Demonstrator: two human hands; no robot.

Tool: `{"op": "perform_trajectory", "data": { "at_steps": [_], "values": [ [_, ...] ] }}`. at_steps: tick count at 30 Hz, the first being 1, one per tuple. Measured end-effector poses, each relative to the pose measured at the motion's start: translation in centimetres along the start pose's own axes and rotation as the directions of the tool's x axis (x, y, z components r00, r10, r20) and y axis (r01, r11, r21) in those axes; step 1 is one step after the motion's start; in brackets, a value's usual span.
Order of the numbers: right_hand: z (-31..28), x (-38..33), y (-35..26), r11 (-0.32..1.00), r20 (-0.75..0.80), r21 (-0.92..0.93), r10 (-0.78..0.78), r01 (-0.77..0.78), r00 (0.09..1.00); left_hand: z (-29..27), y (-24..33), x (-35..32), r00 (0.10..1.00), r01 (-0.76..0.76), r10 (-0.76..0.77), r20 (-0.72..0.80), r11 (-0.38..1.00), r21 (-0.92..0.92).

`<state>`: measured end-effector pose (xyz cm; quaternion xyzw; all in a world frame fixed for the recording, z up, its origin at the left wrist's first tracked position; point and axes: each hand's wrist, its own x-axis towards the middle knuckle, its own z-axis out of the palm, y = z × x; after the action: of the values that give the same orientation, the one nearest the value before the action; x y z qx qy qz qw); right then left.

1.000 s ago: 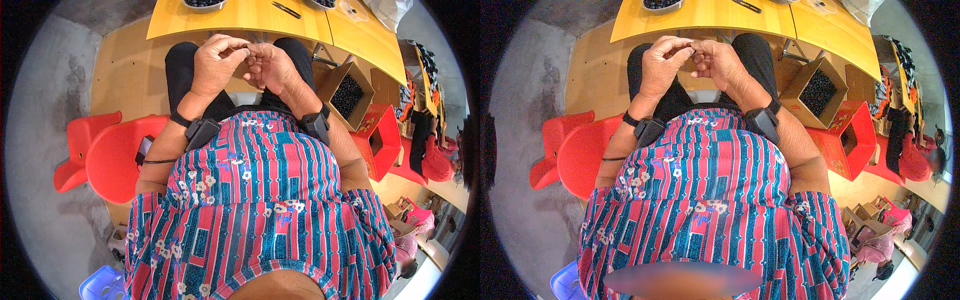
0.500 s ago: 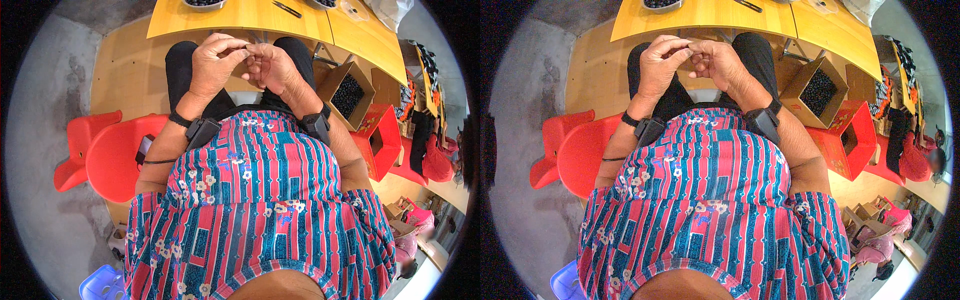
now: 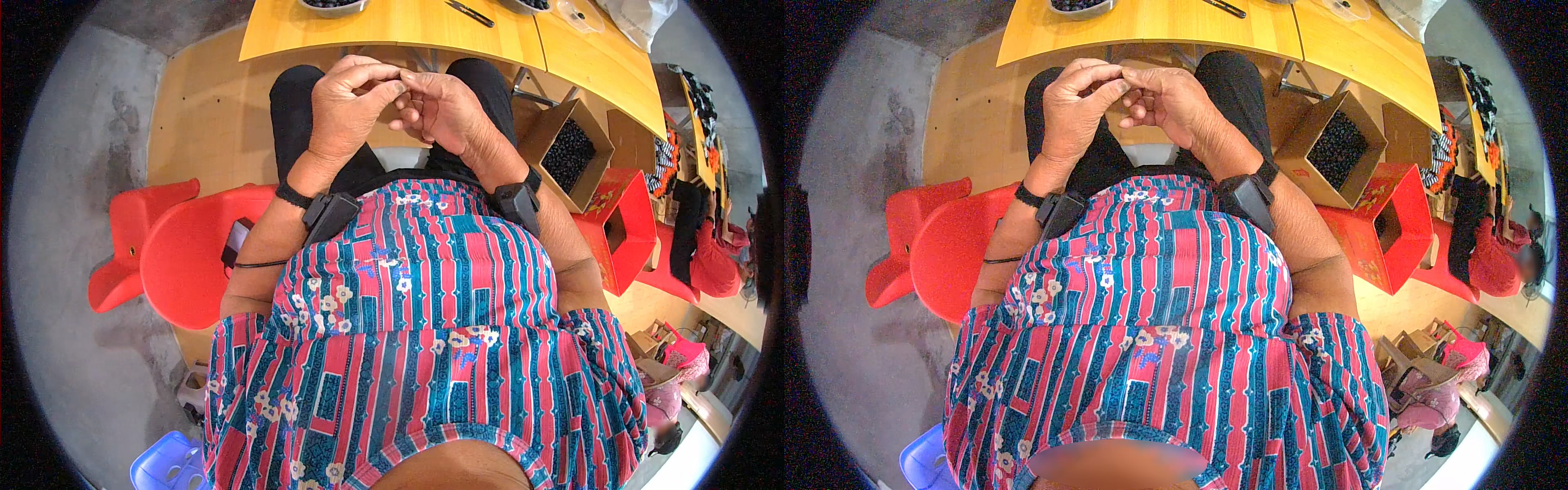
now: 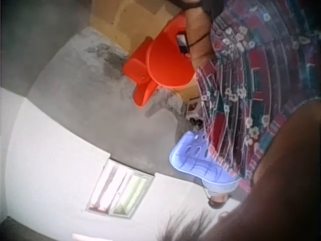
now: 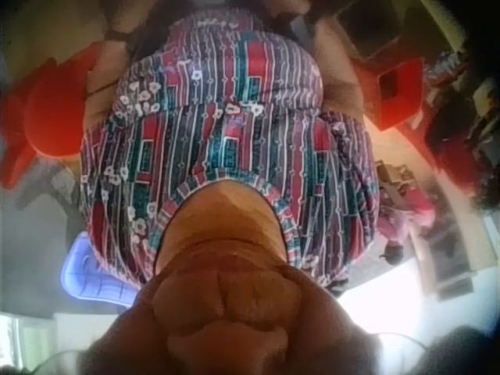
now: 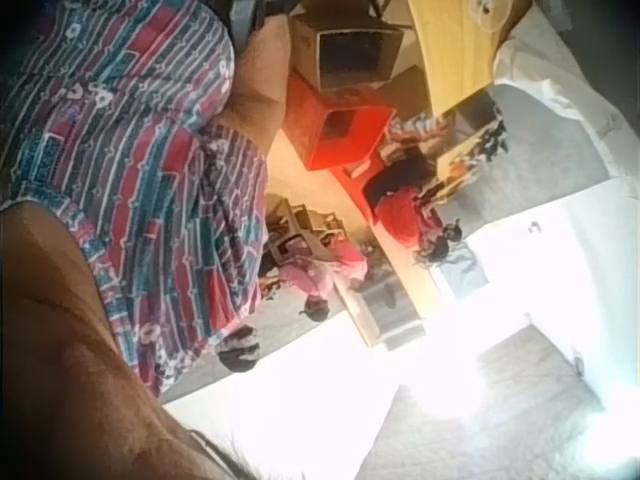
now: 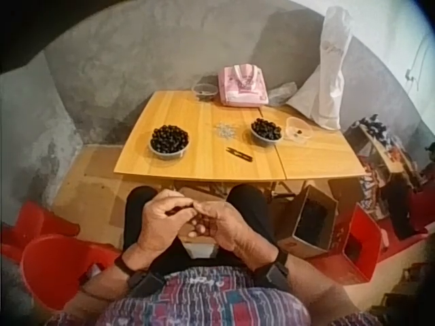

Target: The person assembles small circular plastic components with rubber gaskets by hand.

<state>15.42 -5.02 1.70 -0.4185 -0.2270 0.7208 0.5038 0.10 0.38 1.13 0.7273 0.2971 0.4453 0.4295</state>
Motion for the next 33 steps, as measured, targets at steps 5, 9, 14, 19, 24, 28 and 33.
{"op": "perform_trajectory", "data": {
  "at_steps": [5, 9, 14, 19, 24, 28, 33],
  "values": [
    [-0.3, 0.1, 0.1, 0.998, 0.067, 0.02, -0.059, 0.058, 0.996, 0.2, 0.1, -0.1, 0.999, 0.001, -0.004, -0.032, 0.996, -0.088],
    [-0.4, 0.0, 0.2, 0.998, 0.028, -0.017, -0.062, 0.063, 0.998, 0.4, 0.0, -0.1, 1.0, 0.015, -0.017, -0.026, 0.997, -0.071],
    [-0.9, 0.4, 1.0, 0.991, 0.045, 0.016, -0.135, 0.134, 0.99, 0.5, -0.9, -0.4, 0.998, 0.054, -0.05, 0.042, 0.992, -0.118],
    [-1.5, 0.8, 1.5, 0.99, 0.028, 0.002, -0.143, 0.143, 0.989, 0.5, -1.5, -0.3, 0.991, 0.101, -0.091, 0.103, 0.99, -0.095],
    [-0.5, 0.2, 0.9, 0.984, -0.012, -0.037, -0.175, 0.174, 0.985, 1.1, -1.7, -0.9, 0.908, 0.419, -0.349, 0.232, 0.782, -0.462],
    [-0.6, -0.1, 0.9, 0.917, 0.016, -0.308, -0.261, 0.254, 0.965, 0.8, -1.3, -0.7, 0.835, 0.527, -0.32, 0.447, 0.697, -0.487],
    [-0.3, -0.2, 1.1, 0.778, 0.0, -0.516, -0.417, 0.357, 0.909, 1.5, -1.3, -0.9, 0.867, 0.457, -0.231, 0.442, 0.721, -0.521]
  ]
}}
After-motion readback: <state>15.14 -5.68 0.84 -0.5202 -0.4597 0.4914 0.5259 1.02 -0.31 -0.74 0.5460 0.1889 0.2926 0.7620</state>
